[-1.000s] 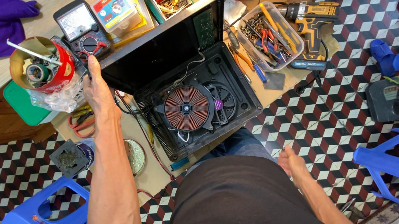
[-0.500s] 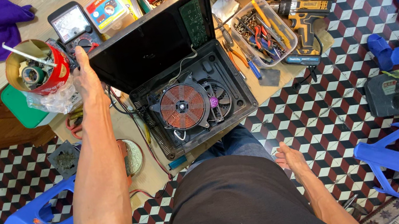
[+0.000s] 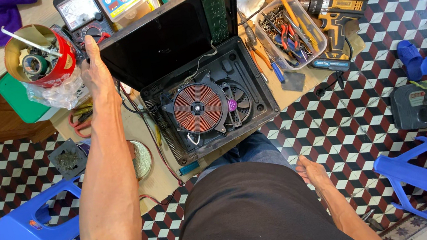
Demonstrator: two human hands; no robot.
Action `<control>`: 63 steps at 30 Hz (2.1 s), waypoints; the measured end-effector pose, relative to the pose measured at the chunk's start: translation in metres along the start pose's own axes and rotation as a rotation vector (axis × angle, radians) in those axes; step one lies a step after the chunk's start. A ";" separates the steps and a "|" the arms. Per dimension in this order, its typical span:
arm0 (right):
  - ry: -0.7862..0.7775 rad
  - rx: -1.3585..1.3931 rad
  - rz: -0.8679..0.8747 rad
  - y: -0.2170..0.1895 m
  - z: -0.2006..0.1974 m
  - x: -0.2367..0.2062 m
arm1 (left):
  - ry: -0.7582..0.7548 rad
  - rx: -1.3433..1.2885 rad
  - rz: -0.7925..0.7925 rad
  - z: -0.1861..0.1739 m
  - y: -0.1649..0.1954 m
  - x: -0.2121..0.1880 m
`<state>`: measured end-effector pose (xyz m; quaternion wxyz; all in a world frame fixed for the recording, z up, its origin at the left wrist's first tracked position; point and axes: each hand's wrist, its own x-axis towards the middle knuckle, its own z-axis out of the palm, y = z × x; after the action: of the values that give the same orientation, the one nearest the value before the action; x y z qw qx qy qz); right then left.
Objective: The person reassembles an induction cooktop by installing a fan and securing the casing with a power drill. They manipulate internal components, use a multimeter, and fasten screws to close the device.
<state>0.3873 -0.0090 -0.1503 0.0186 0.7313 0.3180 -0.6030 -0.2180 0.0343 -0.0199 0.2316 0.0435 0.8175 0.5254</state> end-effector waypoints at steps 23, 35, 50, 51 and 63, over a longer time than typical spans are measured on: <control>0.014 -0.020 -0.036 -0.020 0.010 -0.004 | 0.024 0.028 -0.010 -0.001 -0.009 0.006; 0.035 -0.080 -0.180 -0.041 0.018 -0.008 | -0.018 0.002 -0.038 -0.002 -0.009 0.003; -0.100 -0.518 -0.602 -0.170 0.071 -0.043 | -0.061 -0.049 0.114 -0.007 -0.015 0.005; -0.140 -0.510 -0.545 -0.178 0.076 -0.037 | -0.053 -0.026 0.113 -0.008 -0.014 0.005; -0.191 -0.844 -0.351 -0.240 0.115 -0.029 | -0.061 -0.067 0.051 -0.009 -0.024 0.029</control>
<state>0.1677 0.1223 -0.0697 0.2412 0.5363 0.6515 -0.4794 -0.2439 0.0249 -0.0480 0.2441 0.0724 0.7908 0.5566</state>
